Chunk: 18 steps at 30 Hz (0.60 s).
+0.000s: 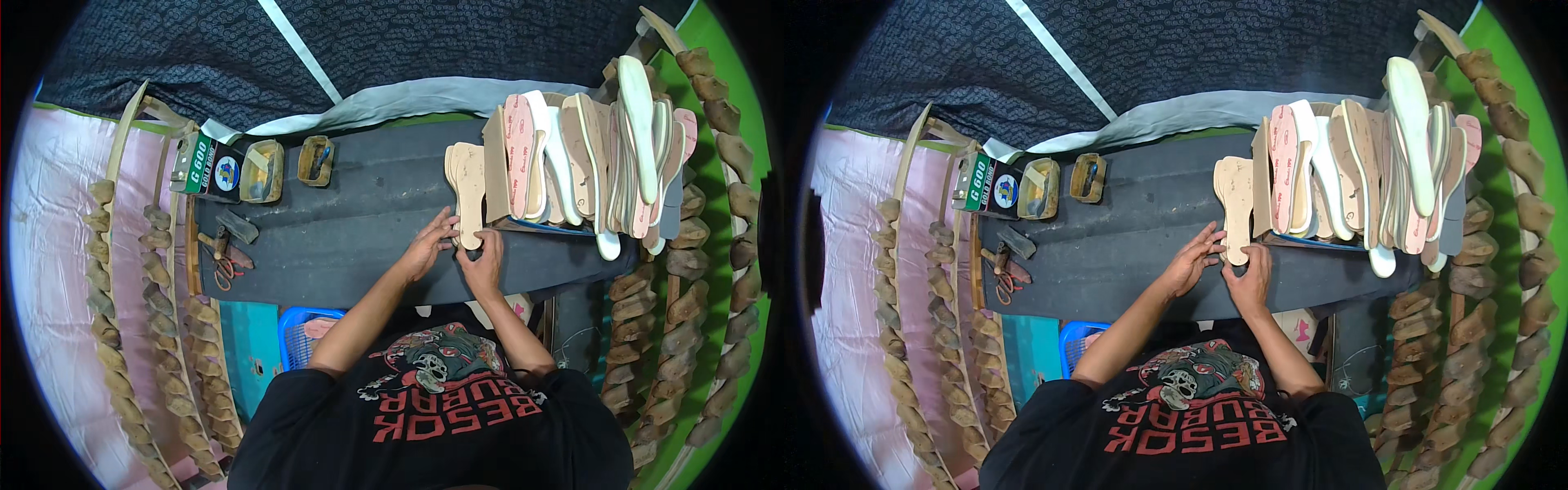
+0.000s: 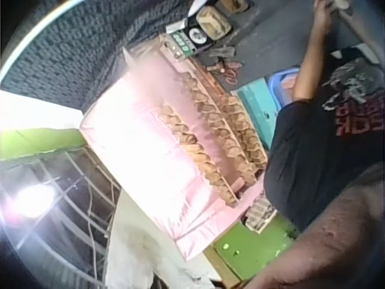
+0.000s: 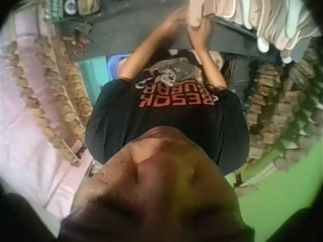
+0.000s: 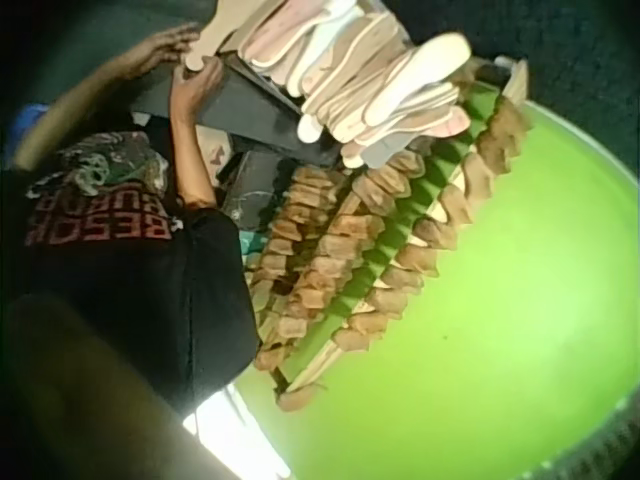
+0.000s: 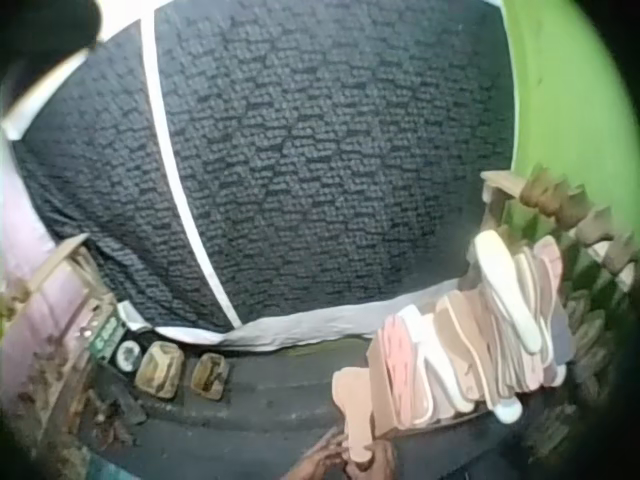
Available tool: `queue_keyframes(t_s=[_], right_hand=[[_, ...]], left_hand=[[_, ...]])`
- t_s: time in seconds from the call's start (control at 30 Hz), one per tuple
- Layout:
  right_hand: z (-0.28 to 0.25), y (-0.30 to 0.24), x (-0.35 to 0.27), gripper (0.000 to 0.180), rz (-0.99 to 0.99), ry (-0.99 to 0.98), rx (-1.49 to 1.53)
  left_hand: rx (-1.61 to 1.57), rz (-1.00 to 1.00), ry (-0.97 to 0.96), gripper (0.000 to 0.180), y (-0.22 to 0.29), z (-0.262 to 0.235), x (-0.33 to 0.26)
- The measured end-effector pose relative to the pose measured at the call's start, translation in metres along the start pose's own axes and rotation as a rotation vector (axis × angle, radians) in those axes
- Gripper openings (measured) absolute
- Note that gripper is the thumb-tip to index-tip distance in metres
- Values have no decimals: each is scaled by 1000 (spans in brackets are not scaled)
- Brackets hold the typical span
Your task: Applying adhesive or sealant to shoe soles using a brush at a workbench.
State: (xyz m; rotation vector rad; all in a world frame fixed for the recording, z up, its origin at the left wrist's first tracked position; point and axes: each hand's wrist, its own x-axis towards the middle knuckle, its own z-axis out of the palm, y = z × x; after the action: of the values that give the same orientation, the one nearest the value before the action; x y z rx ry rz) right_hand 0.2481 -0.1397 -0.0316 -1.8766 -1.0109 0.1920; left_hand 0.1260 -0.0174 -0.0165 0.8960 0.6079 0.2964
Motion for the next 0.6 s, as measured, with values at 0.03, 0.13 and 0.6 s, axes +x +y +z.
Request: queue_keyframes(t_s=[0.03,0.13,0.6], right_hand=[[-1,-1,-1,44,-30,18,-16],[-4,-1,-7,43,-40,38,21],[41,-62,-24,50,-202,-125,38]], left_hand=[[-18,8,9,75,-2,-1,0],[-30,18,17,71,-6,0,4],[-396,92,108,64,23,-62,11]])
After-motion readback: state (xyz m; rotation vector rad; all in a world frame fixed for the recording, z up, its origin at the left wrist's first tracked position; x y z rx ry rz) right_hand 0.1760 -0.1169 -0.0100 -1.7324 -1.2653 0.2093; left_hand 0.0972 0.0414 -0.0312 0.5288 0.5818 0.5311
